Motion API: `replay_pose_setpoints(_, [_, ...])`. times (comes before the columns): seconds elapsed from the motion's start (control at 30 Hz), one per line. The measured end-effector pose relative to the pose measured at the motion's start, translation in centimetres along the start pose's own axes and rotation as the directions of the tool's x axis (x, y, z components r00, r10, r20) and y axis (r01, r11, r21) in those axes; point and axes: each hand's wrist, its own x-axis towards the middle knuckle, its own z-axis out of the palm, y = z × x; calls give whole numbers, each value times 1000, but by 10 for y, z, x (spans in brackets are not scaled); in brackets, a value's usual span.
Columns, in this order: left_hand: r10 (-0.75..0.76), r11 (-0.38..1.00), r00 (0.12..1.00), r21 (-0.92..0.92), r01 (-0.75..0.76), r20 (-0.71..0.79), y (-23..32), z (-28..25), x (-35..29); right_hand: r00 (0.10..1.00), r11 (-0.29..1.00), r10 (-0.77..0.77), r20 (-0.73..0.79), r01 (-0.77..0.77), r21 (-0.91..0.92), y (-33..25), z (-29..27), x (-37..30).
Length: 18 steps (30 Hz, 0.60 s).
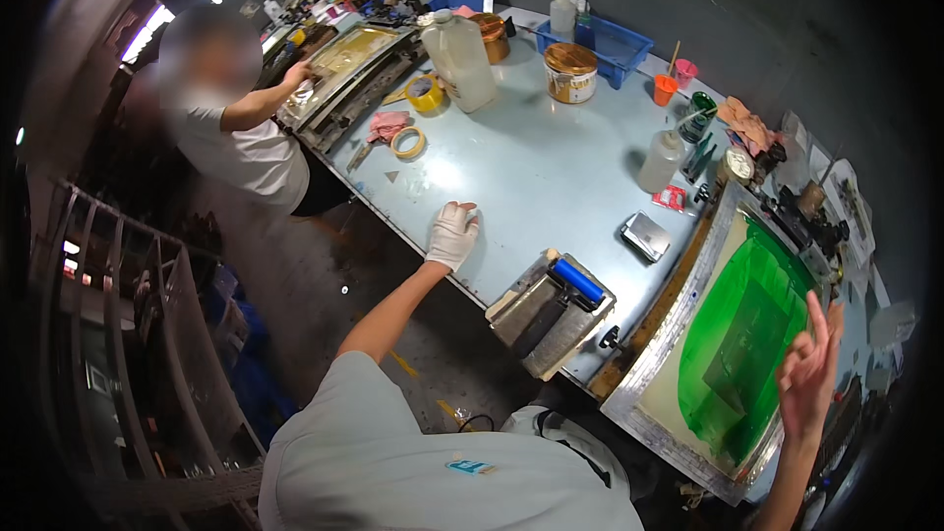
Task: Applying green ink to a component using a screen printing frame and squeegee.
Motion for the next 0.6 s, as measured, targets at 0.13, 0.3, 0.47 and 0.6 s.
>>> replay_pose_setpoints(0.13, [69,997,996,30,-71,61,11,-4,17,934,902,86,-346,74,425,20,-29,-22])
replay_pose_setpoints(0.3, [-64,997,985,-26,69,159,-5,8,-1,970,935,-243,33,243,-258,14,2,40])
replay_pose_setpoints(0.47, [-75,996,988,-31,80,132,-17,30,-3,919,930,-182,-351,277,243,-48,-77,108])
replay_pose_setpoints(0.6, [-125,991,991,53,122,41,-10,21,-21,793,902,-431,430,359,240,-146,-94,34])
